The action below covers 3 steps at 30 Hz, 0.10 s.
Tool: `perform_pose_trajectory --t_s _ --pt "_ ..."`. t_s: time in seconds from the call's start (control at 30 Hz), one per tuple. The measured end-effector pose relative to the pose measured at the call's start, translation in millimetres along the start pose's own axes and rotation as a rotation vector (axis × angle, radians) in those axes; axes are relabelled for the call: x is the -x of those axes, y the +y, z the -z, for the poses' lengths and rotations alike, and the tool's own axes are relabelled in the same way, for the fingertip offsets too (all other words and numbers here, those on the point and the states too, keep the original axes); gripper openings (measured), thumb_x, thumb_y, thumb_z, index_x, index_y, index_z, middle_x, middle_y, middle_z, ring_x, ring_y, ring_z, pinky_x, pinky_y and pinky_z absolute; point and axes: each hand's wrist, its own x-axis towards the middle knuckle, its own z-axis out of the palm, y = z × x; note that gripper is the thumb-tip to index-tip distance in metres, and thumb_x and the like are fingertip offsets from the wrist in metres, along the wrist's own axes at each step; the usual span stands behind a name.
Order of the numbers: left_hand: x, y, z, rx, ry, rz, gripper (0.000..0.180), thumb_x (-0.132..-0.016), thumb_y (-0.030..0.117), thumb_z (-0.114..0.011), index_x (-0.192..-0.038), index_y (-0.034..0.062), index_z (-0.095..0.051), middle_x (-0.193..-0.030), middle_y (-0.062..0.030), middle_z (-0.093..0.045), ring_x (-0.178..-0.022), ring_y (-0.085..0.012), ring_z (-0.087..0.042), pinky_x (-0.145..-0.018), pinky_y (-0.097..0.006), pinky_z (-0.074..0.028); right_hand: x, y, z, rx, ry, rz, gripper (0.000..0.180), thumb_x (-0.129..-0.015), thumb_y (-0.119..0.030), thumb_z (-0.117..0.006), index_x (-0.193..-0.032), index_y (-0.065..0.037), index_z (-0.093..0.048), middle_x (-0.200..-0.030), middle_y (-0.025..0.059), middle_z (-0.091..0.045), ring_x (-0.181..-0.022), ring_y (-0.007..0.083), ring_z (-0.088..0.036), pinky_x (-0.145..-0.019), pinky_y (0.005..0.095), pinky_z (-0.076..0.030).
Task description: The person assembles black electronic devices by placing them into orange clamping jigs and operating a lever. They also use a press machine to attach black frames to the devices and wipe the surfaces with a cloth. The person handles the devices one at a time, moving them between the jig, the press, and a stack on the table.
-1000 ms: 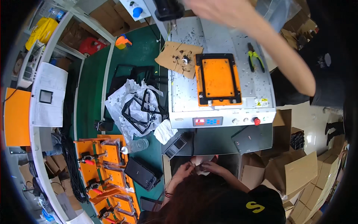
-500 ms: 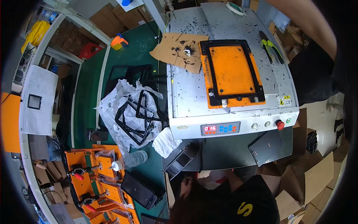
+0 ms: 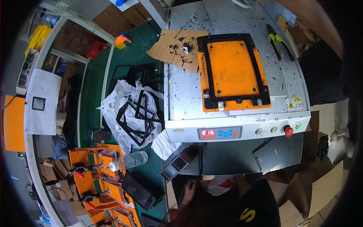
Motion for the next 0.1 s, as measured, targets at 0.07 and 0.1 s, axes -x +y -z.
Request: perform_pose_trajectory --t_s 0.07,0.1 --pt "-12 -11 0 0.041 -0.036 0.076 0.027 -0.093 0.019 -0.051 -0.109 -0.0025 -0.057 -0.102 -0.0136 -0.064 -0.097 -0.0176 -0.058 -0.085 -0.030 -0.044 -1 4 5 0.019 0.006 0.012 0.017 -0.067 -0.020 -0.066 -0.083 -0.014 -0.068 -0.077 0.0018 -0.069 -0.083 0.0188 -0.061 -0.077 0.0221 -0.042" --pt "-18 -19 1 0.015 -0.022 0.004 0.026 -0.093 0.018 -0.051 -0.108 -0.0025 -0.057 -0.101 -0.0128 -0.064 -0.095 -0.0171 -0.058 -0.085 -0.029 -0.044 9 13 82 0.039 0.010 0.022 0.019 -0.067 -0.021 -0.067 -0.084 -0.014 -0.068 -0.077 0.0020 -0.069 -0.083 0.0191 -0.061 -0.076 0.0220 -0.043"
